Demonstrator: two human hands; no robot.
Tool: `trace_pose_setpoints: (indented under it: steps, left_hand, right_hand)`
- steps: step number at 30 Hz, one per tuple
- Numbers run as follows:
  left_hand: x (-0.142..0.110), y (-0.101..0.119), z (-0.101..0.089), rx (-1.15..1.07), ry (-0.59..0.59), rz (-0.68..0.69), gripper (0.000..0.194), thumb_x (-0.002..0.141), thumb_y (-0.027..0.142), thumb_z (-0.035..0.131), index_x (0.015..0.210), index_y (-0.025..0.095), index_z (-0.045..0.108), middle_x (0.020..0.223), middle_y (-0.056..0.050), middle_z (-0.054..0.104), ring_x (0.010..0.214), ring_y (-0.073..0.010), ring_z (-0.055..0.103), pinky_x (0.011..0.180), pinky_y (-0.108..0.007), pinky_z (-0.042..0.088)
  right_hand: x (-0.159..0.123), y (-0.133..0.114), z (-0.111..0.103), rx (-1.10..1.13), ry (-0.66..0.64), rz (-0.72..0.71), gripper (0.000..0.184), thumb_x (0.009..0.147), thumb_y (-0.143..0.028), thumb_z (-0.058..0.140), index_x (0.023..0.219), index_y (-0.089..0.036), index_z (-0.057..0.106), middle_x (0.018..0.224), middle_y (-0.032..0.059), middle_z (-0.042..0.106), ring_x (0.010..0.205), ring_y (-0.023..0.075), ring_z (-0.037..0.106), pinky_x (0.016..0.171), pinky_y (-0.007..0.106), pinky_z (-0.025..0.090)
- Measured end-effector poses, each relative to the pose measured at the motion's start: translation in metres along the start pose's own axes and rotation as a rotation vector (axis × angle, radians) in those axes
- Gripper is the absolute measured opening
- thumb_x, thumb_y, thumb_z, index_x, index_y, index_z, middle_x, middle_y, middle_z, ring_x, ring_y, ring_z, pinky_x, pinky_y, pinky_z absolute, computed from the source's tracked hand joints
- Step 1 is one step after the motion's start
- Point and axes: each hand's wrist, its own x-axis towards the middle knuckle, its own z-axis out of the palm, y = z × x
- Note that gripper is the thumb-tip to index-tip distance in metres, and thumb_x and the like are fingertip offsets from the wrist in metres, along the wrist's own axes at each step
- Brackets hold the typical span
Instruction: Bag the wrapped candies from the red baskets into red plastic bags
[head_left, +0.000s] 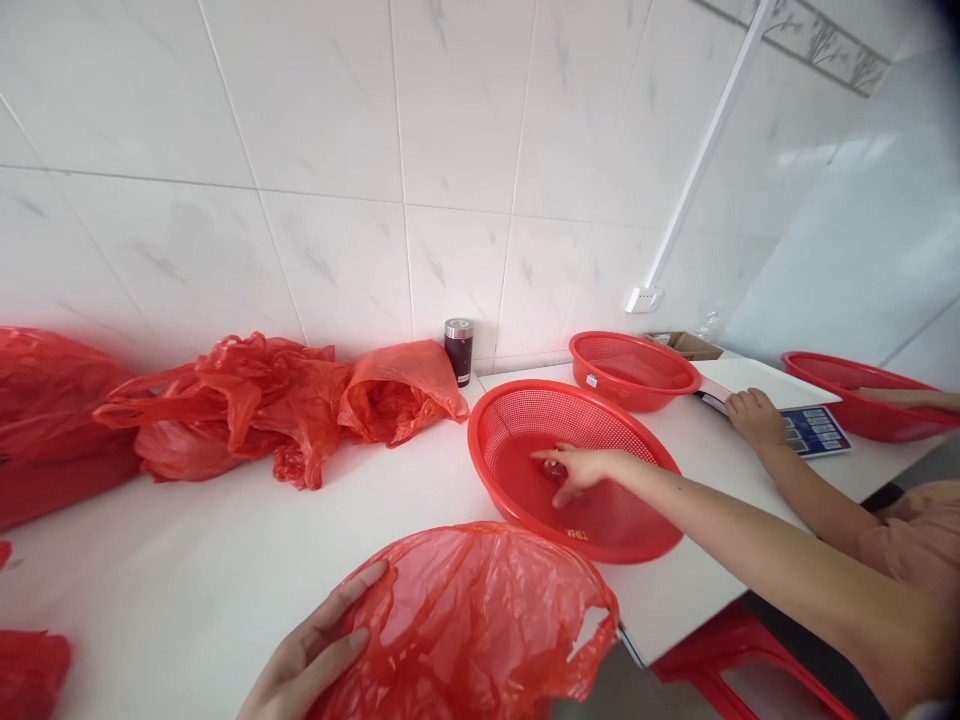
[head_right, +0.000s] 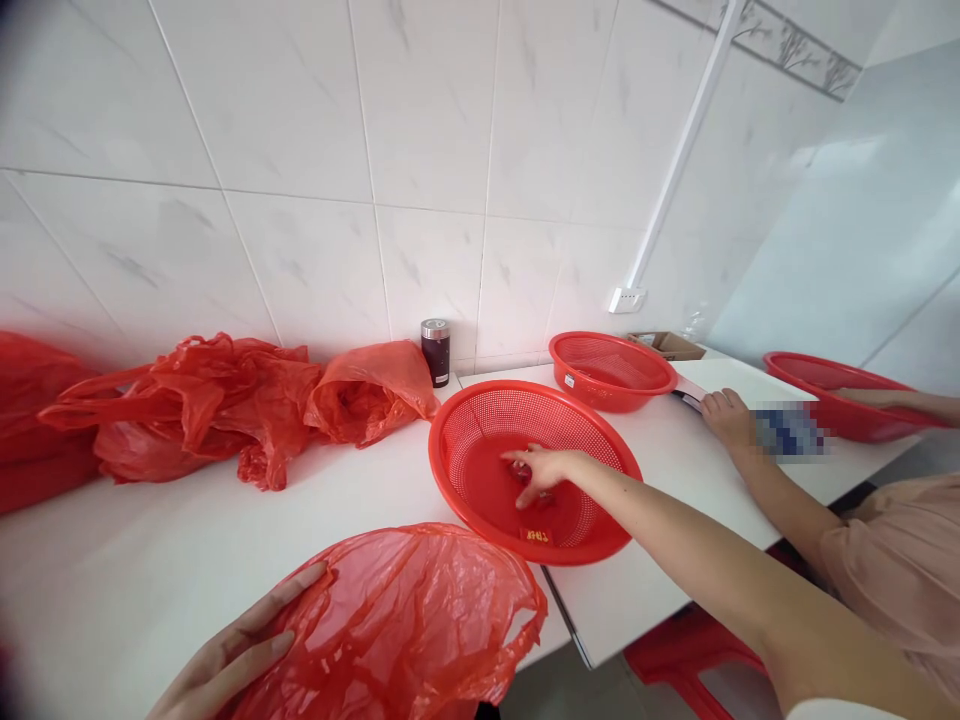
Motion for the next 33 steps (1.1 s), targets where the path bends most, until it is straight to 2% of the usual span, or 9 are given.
trace_pose_setpoints:
  steps: [4, 9, 15, 20, 22, 24, 27, 30, 33]
  left_hand:
    - [-0.002, 0.002, 0.003, 0.043, 0.042, 0.057, 0.054, 0.066, 0.044, 0.075, 0.118, 0.028, 0.067, 0.14, 0.001, 0.053, 0.134, -0.0308, 0.039, 0.106, -0.038, 0.04]
    - [-0.007, 0.005, 0.015, -0.022, 0.065, 0.039, 0.053, 0.07, 0.042, 0.072, 0.12, 0.03, 0.064, 0.141, 0.0, 0.052, 0.131, -0.0305, 0.044, 0.099, -0.038, 0.047]
    - [-0.014, 0.008, 0.021, 0.021, 0.112, 0.082, 0.062, 0.064, 0.045, 0.076, 0.123, 0.032, 0.063, 0.14, 0.0, 0.053, 0.126, -0.0341, 0.049, 0.098, -0.04, 0.049]
    - [-0.01, 0.003, 0.019, 0.259, 0.183, 0.256, 0.059, 0.071, 0.048, 0.071, 0.127, 0.035, 0.058, 0.143, 0.002, 0.05, 0.134, -0.0292, 0.04, 0.107, -0.038, 0.039]
    - [-0.006, 0.0, 0.02, 0.288, 0.171, 0.277, 0.061, 0.073, 0.046, 0.069, 0.131, 0.033, 0.055, 0.144, 0.001, 0.049, 0.132, -0.0286, 0.042, 0.105, -0.037, 0.041]
    - [-0.003, -0.001, 0.022, 0.26, 0.152, 0.274, 0.066, 0.075, 0.045, 0.068, 0.136, 0.031, 0.049, 0.143, -0.003, 0.049, 0.127, -0.0294, 0.048, 0.099, -0.036, 0.046]
    - [-0.003, 0.0, 0.026, 0.266, 0.175, 0.305, 0.071, 0.076, 0.044, 0.066, 0.141, 0.027, 0.043, 0.143, -0.006, 0.05, 0.123, -0.0309, 0.052, 0.095, -0.036, 0.05]
    - [-0.008, 0.002, 0.028, 0.342, 0.21, 0.346, 0.072, 0.077, 0.044, 0.065, 0.142, 0.024, 0.041, 0.144, -0.006, 0.049, 0.127, -0.0309, 0.048, 0.092, -0.031, 0.051]
    - [-0.015, 0.004, 0.028, 0.385, 0.232, 0.355, 0.072, 0.08, 0.045, 0.06, 0.144, 0.024, 0.036, 0.145, -0.004, 0.047, 0.132, -0.0292, 0.042, 0.086, -0.026, 0.054]
  right_hand:
    - [-0.004, 0.004, 0.02, 0.05, 0.018, -0.029, 0.073, 0.052, -0.021, 0.078, 0.122, -0.028, 0.058, 0.125, 0.0108, 0.05, 0.09, 0.0222, 0.06, 0.064, 0.026, 0.045]
    - [-0.014, 0.011, 0.032, 0.131, 0.067, -0.005, 0.03, 0.053, -0.005, 0.063, 0.08, -0.018, 0.065, 0.091, 0.0066, 0.06, 0.072, 0.0171, 0.057, 0.055, 0.024, 0.04]
    - [-0.025, -0.001, -0.001, 0.39, -0.015, -0.035, 0.016, 0.054, -0.007, 0.059, 0.065, -0.017, 0.053, 0.057, -0.0023, 0.052, 0.05, 0.0132, 0.052, 0.047, 0.025, 0.04]
    - [-0.065, -0.073, -0.034, 0.669, 0.063, -0.306, 0.019, 0.069, -0.023, 0.061, 0.086, -0.022, 0.052, 0.079, -0.0041, 0.058, 0.069, 0.0111, 0.06, 0.063, 0.026, 0.051]
    - [-0.087, -0.114, -0.023, 0.82, 0.006, -0.518, 0.023, 0.068, -0.024, 0.065, 0.09, -0.023, 0.056, 0.08, -0.0032, 0.06, 0.067, 0.0129, 0.061, 0.062, 0.029, 0.052]
    - [-0.105, -0.148, 0.001, 0.731, -0.053, -0.637, 0.018, 0.07, -0.023, 0.066, 0.087, -0.022, 0.06, 0.076, -0.0023, 0.061, 0.063, 0.0136, 0.061, 0.058, 0.029, 0.05]
    - [-0.117, -0.173, 0.032, 0.443, 0.141, -0.733, 0.025, 0.063, -0.024, 0.075, 0.086, -0.024, 0.066, 0.084, -0.0004, 0.062, 0.071, 0.0155, 0.059, 0.062, 0.029, 0.048]
    - [-0.111, -0.159, 0.026, 0.366, 0.252, -0.696, 0.035, 0.068, -0.035, 0.075, 0.101, -0.028, 0.066, 0.096, 0.0012, 0.063, 0.082, 0.018, 0.06, 0.07, 0.032, 0.049]
    - [-0.094, -0.121, -0.01, 0.455, 0.394, -0.525, 0.018, 0.085, -0.036, 0.057, 0.097, -0.024, 0.064, 0.088, 0.0016, 0.065, 0.08, 0.0169, 0.061, 0.073, 0.034, 0.049]
